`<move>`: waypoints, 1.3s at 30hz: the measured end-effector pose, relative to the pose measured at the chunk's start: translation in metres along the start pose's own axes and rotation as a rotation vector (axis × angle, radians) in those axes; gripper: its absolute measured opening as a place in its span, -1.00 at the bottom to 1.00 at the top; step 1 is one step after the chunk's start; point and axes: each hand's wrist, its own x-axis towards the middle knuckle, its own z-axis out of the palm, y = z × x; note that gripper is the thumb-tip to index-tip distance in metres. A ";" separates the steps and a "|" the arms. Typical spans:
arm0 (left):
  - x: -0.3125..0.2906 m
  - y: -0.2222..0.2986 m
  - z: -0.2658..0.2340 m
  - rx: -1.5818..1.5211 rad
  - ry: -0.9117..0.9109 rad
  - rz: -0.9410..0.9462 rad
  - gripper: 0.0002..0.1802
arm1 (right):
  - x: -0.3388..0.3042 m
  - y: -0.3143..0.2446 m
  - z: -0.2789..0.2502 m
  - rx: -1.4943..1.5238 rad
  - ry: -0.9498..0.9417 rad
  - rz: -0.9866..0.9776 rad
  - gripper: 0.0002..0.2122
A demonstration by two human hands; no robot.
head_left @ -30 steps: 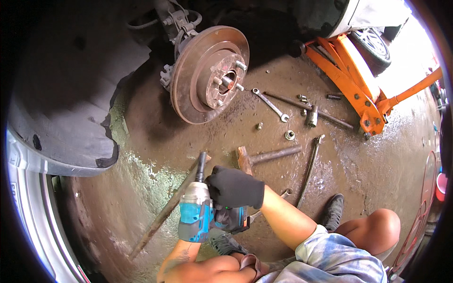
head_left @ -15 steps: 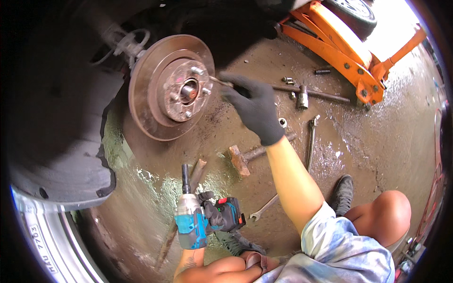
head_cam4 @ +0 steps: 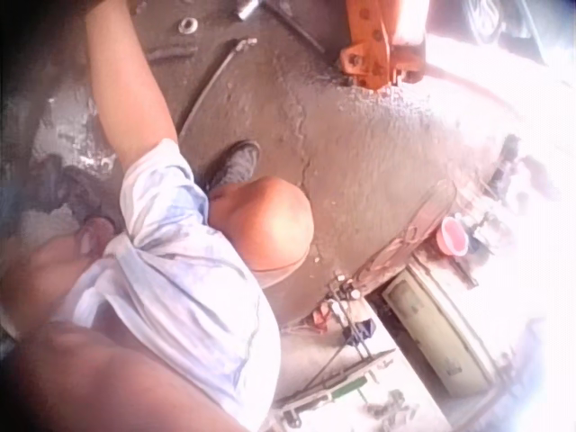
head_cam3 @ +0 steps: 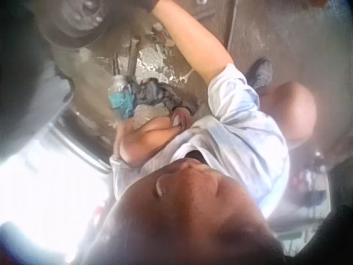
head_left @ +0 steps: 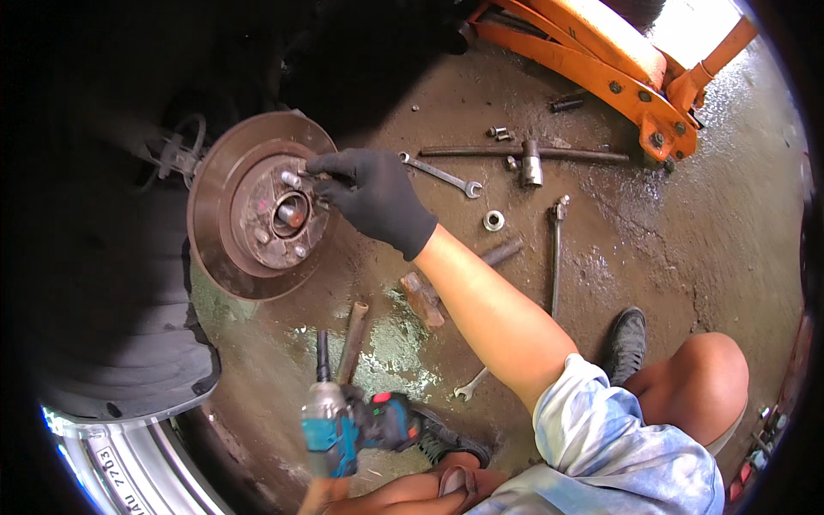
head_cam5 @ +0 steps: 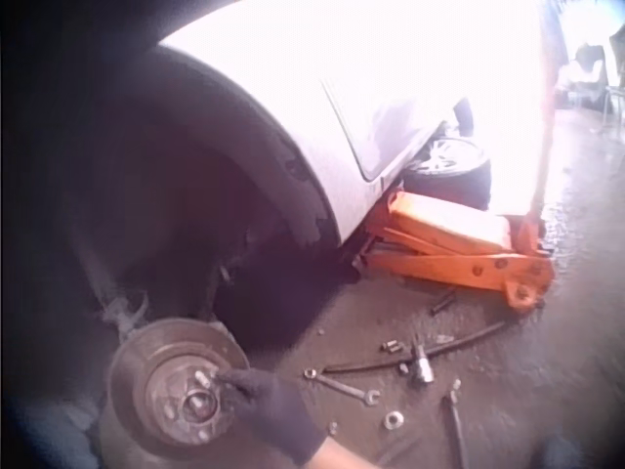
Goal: The person works on a car's rear wheel assembly, using a cordless impact wrench to remove bolts from the brake rotor. They then remove the rotor and the brake caliper, placing the parts on the floor.
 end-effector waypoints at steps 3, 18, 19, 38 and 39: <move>-0.023 0.028 -0.050 -0.059 0.000 -0.101 -0.67 | 0.003 -0.007 -0.002 0.039 -0.045 0.020 -0.75; -0.063 0.114 -0.010 -1.624 -0.294 -0.262 0.03 | 0.003 -0.016 -0.004 -0.114 -0.114 0.112 -0.76; -0.065 0.117 -0.007 -1.631 -0.327 -0.261 0.03 | 0.006 -0.016 0.000 -0.121 -0.112 0.090 -0.77; -0.022 0.117 0.004 -1.617 -0.632 -0.295 -0.08 | 0.015 -0.012 -0.008 -0.266 -0.246 0.061 -0.73; -0.019 0.118 0.004 -1.616 -0.635 -0.298 -0.08 | 0.015 -0.013 -0.008 -0.280 -0.252 0.068 -0.71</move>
